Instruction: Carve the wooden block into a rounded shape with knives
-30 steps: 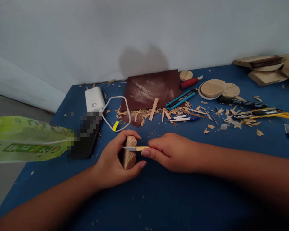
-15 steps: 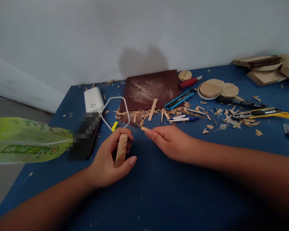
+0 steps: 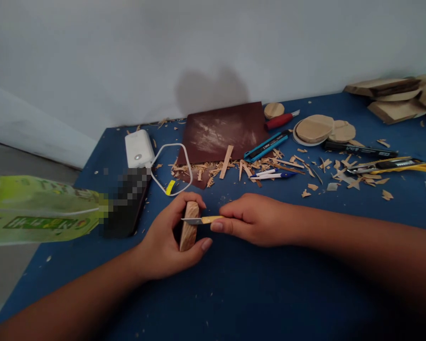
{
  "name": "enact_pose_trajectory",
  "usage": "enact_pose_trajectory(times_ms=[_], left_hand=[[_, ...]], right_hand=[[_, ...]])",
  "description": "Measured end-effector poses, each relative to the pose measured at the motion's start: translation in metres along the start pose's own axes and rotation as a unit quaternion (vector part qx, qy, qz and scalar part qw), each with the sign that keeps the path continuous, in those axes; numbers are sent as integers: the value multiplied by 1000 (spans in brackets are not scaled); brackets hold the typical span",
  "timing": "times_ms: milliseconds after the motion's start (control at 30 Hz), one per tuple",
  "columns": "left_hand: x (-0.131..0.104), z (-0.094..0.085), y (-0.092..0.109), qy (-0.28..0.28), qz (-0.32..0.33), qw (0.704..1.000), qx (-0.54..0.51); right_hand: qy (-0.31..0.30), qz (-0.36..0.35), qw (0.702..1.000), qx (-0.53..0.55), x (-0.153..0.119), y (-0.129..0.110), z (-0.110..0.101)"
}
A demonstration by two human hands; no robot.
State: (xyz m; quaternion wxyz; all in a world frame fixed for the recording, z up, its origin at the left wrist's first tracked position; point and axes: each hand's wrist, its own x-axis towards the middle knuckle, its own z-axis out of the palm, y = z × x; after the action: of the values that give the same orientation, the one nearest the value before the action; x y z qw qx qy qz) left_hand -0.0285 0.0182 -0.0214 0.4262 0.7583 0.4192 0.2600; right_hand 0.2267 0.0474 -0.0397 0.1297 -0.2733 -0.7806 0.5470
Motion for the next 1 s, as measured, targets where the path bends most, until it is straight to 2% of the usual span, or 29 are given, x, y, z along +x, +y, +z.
enact_pose_trajectory(times_ms=[100, 200, 333, 400, 567, 700, 867, 1000], left_hand=[[0, -2, 0, -24, -5, 999, -38], [0, -4, -2, -35, -41, 996, -69], [-1, -6, -6, -29, -52, 992, -108], [-1, -5, -7, -38, -45, 992, -114], [-2, -3, -6, -33, -55, 994, -94], [-2, -3, -4, -53, -47, 992, -104], [0, -2, -1, -45, -25, 997, -49], [1, -4, -3, -60, -34, 995, -76]], right_hand=[[7, 4, 999, -45, 0, -4, 1], [31, 15, 997, -76, 1, -6, 3], [133, 85, 987, -27, 4, -4, 4], [157, 93, 983, 4, 5, -2, 4], [62, 27, 997, 29, 2, 2, 3], [33, -10, 999, 3, 0, 4, 1], [7, -11, 1000, -12, 0, 3, 1], [26, 2, 998, -56, 1, -1, 2]])
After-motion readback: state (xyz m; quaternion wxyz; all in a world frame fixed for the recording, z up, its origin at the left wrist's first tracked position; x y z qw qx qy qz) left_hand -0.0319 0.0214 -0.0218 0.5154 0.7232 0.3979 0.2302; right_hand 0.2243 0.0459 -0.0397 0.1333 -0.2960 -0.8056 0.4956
